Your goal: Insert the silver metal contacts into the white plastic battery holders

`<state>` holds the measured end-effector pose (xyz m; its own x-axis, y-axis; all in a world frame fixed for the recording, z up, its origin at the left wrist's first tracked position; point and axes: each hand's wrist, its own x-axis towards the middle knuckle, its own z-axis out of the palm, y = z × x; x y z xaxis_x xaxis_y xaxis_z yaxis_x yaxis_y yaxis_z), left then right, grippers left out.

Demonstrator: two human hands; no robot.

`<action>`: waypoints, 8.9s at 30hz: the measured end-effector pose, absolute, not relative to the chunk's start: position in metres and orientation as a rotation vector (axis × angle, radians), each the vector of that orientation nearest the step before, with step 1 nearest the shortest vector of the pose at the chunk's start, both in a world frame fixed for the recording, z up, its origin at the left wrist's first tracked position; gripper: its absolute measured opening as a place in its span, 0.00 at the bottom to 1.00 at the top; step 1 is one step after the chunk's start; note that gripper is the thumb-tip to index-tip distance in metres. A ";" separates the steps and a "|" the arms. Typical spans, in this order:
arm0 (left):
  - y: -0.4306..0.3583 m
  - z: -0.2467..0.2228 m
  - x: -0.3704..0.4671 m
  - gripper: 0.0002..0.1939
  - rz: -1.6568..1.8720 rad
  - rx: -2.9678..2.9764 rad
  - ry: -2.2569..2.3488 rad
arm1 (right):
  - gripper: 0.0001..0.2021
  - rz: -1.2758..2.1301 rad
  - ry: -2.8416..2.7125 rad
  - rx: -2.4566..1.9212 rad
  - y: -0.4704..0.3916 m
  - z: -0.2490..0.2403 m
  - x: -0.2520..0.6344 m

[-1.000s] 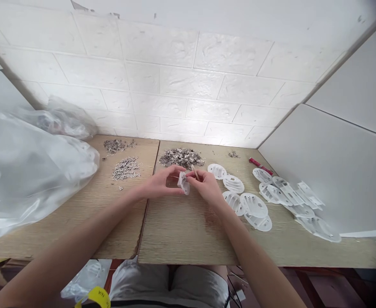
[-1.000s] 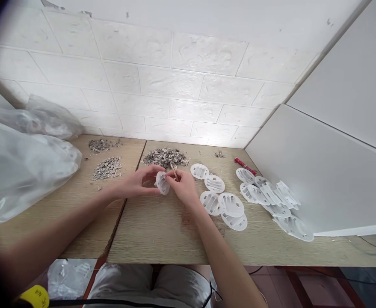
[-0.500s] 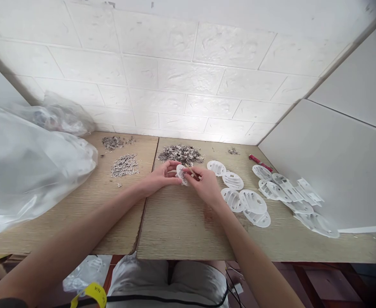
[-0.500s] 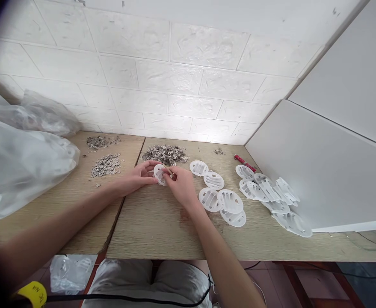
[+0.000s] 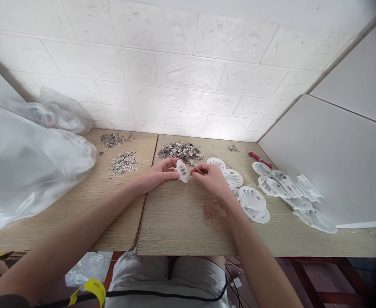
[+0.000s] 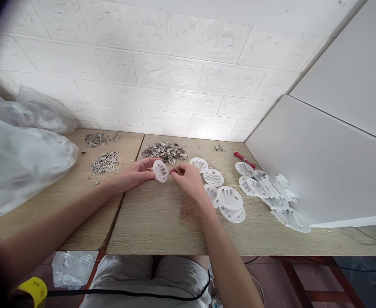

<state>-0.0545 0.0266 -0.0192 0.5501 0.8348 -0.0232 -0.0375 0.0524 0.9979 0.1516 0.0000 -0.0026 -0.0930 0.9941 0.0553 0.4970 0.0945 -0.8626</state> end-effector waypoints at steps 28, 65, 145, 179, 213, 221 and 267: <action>0.015 -0.010 -0.046 0.30 0.728 1.530 0.684 | 0.08 0.811 -1.457 -1.469 0.001 -0.013 0.138; 0.017 -0.017 -0.046 0.33 0.772 1.438 0.709 | 0.17 1.137 -1.397 -1.374 -0.001 -0.010 0.140; 0.029 -0.017 -0.046 0.18 0.933 0.990 0.604 | 0.18 1.131 -1.518 -1.279 0.004 -0.008 0.146; 0.029 -0.015 -0.048 0.19 0.901 0.936 0.576 | 0.11 0.272 -1.996 -1.317 0.005 -0.013 0.152; 0.021 -0.009 -0.050 0.22 0.825 1.104 0.608 | 0.11 -0.016 -2.130 -1.138 0.001 -0.019 0.156; 0.021 -0.016 -0.046 0.19 0.852 1.121 0.597 | 0.12 -0.025 -2.185 -1.174 0.002 -0.019 0.156; 0.020 -0.009 -0.045 0.19 0.864 0.928 0.471 | 0.12 0.042 -2.010 -1.131 -0.002 -0.010 0.152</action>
